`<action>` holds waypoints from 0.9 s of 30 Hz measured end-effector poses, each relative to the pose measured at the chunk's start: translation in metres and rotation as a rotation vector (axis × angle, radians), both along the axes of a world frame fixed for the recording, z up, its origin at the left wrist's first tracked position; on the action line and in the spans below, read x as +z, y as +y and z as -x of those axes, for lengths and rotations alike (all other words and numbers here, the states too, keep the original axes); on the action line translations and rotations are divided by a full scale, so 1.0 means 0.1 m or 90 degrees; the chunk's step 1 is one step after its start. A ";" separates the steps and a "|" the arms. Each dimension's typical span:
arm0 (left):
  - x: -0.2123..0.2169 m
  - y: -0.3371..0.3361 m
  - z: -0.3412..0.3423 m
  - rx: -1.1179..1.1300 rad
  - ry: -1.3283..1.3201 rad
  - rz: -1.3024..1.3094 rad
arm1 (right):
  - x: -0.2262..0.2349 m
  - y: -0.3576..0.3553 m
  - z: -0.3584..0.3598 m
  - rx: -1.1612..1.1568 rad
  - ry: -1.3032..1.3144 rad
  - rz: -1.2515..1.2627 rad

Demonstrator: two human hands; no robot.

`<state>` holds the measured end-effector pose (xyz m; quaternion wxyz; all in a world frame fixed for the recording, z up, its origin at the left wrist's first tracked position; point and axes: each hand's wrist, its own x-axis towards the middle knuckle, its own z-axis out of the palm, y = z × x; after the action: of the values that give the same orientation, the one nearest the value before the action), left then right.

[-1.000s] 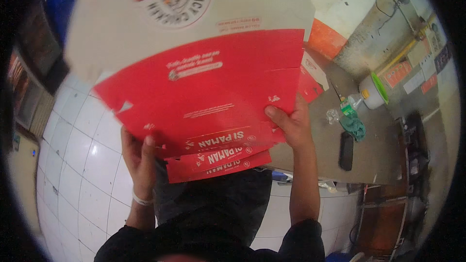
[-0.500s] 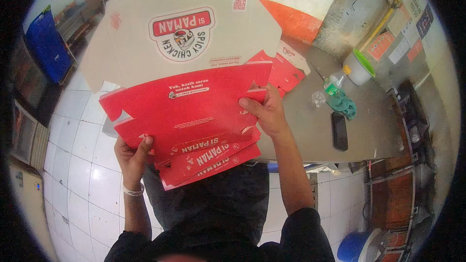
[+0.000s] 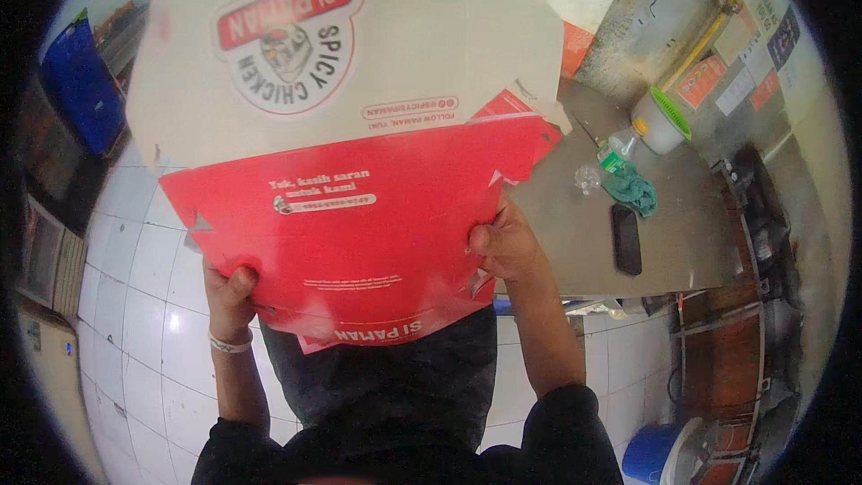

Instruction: The recorder folds and assembles several flat cardboard food boxes into their three-dimensional shapes.

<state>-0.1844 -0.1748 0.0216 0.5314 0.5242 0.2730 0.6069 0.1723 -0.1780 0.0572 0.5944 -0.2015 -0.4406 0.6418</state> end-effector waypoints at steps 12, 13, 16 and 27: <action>0.24 0.01 -0.39 0.421 0.346 -0.357 | 0.96 -0.25 0.16 -0.575 -0.910 -0.598; 0.23 -0.09 -0.38 0.476 0.404 -0.504 | 0.95 -0.29 0.36 -0.552 -1.058 -0.625; 0.39 -0.34 -0.51 0.331 0.476 -0.721 | 0.61 -0.27 0.80 -0.343 -1.246 -0.600; 0.19 0.15 -0.68 -0.062 0.692 -0.207 | 0.01 0.58 0.44 0.339 -0.804 0.062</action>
<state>-0.1161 -0.1602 0.0401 0.2543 0.8480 0.3861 0.2591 0.1281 -0.1199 0.0578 0.0357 -0.4483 -0.7079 0.5445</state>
